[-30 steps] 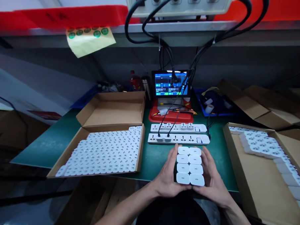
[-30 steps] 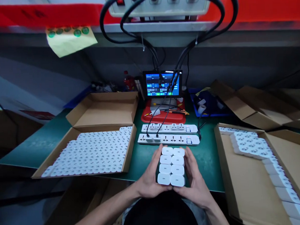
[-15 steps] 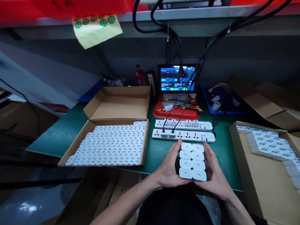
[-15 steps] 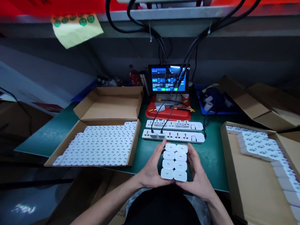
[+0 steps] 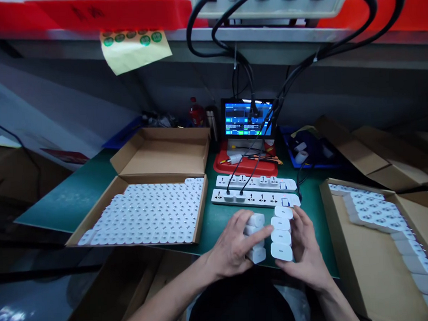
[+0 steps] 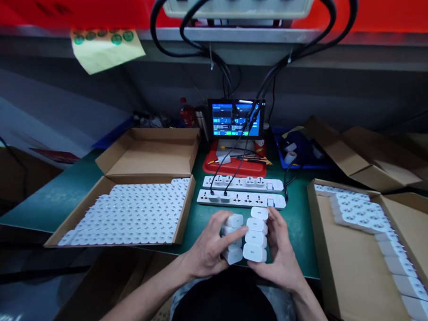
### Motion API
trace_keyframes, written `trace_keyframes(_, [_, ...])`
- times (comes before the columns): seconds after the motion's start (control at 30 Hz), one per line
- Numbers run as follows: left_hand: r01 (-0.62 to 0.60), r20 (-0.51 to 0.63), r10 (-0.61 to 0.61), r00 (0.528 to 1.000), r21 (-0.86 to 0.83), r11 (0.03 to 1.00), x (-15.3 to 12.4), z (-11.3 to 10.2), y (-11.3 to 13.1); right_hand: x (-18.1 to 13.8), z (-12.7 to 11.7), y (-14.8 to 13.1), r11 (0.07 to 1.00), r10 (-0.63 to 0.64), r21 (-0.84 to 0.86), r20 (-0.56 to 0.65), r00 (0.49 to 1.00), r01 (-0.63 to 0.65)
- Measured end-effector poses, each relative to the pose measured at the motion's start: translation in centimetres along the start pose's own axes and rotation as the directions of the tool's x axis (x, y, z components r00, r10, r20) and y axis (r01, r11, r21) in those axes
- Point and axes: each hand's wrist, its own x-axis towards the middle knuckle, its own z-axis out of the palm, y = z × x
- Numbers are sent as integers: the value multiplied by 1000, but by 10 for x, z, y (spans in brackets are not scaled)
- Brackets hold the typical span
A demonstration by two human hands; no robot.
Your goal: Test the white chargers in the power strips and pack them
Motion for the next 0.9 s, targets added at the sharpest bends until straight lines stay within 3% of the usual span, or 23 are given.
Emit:
trace_keyframes(0.1, [156,143,-170,975,104,982,1,0,-7,5,-14,3,950,15,-312,44,999,-1])
trace_keyframes(0.23, [279,385,-348,855,224,934,10,7,-12,6,-27,27,690,86,-717,213,973,96])
trace_keyframes(0.3, [275,393,-355,848,246,930,12,13,-12,2,-29,40,569,75,-806,247,966,162])
trace_keyframes(0.37, [212,323,-298,898,274,938,8,21,-11,-6,-27,47,458,3,-853,282,959,250])
trace_keyframes(0.47, [-7,180,-58,982,342,940,-8,31,-6,-23,-19,48,285,-140,-861,397,907,421])
trace_keyframes(0.57, [-219,96,197,976,398,891,-26,38,2,-39,-6,41,176,-255,-826,487,835,535])
trace_keyframes(0.63, [-268,103,248,963,397,878,-32,38,9,-42,-4,31,179,-230,-814,512,828,553])
trace_keyframes(0.7, [-224,127,192,973,336,915,-28,31,15,-33,-10,18,270,-159,-800,511,845,535])
trace_keyframes(0.8, [-48,127,24,992,190,981,-2,15,16,3,-36,0,462,-160,-768,419,894,443])
trace_keyframes(0.9, [129,137,-148,980,142,982,41,1,4,52,-62,-5,528,-161,-778,303,939,341])
